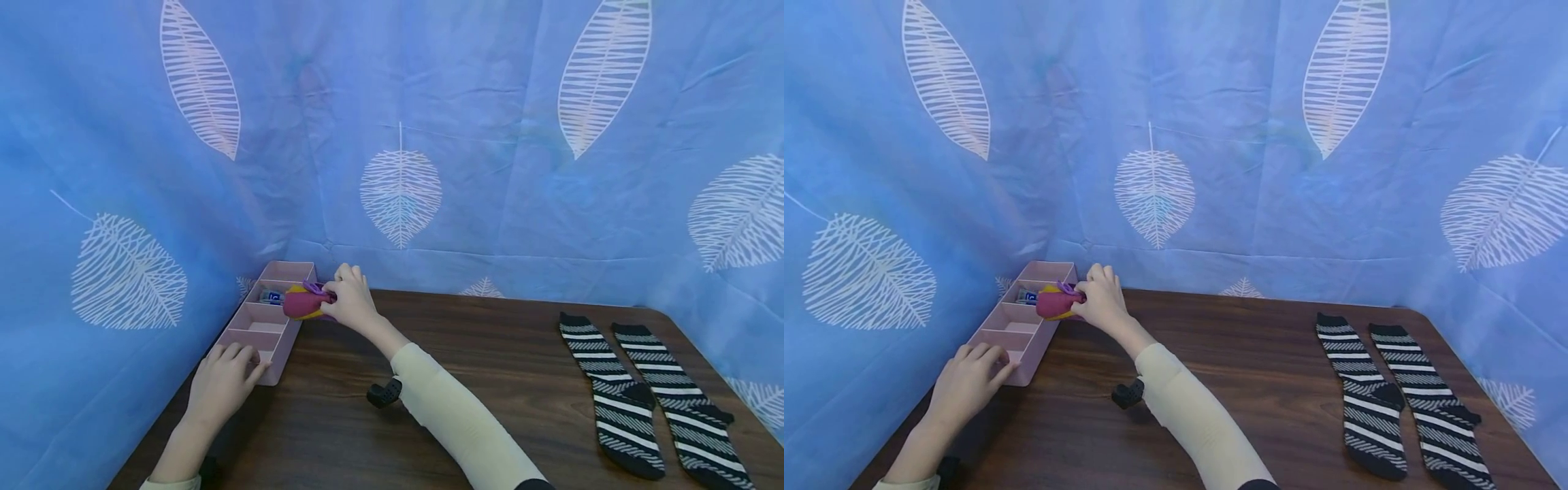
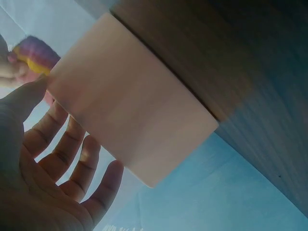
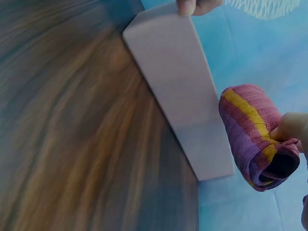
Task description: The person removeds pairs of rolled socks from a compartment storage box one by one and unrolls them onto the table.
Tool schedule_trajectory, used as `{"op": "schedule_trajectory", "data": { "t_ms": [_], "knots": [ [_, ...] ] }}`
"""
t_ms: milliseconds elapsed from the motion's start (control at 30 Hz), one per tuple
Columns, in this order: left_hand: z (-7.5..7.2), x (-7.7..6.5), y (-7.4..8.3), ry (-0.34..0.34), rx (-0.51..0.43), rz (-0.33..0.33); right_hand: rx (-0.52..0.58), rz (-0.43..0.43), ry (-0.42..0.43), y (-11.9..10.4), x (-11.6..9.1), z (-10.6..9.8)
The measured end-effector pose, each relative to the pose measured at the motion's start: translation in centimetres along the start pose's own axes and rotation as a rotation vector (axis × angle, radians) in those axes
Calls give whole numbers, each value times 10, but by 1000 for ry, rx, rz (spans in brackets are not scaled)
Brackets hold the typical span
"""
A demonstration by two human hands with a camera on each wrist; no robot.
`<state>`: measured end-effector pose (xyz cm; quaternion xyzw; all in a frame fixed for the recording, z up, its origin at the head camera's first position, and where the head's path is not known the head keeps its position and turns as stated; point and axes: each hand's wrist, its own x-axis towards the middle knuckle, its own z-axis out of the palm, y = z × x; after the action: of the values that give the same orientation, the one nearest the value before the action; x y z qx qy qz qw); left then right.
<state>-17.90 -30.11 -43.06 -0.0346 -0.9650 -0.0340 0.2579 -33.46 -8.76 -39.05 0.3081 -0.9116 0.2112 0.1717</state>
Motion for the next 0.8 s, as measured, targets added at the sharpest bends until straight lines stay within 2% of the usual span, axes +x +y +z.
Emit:
{"op": "schedule_trajectory", "data": {
  "t_ms": [167, 400, 700, 800],
  "knots": [
    [1, 0, -1, 12, -3, 4, 34, -24, 22, 18, -22, -5],
    [5, -1, -3, 8, -10, 2, 30, -49, -7, 44, -51, -14],
    [3, 0, -1, -28, -18, -16, -62, -44, -37, 78, -85, -27],
    [2, 0, -1, -18, -16, -13, -79, -31, -55, 85, -96, -33]
  ]
}}
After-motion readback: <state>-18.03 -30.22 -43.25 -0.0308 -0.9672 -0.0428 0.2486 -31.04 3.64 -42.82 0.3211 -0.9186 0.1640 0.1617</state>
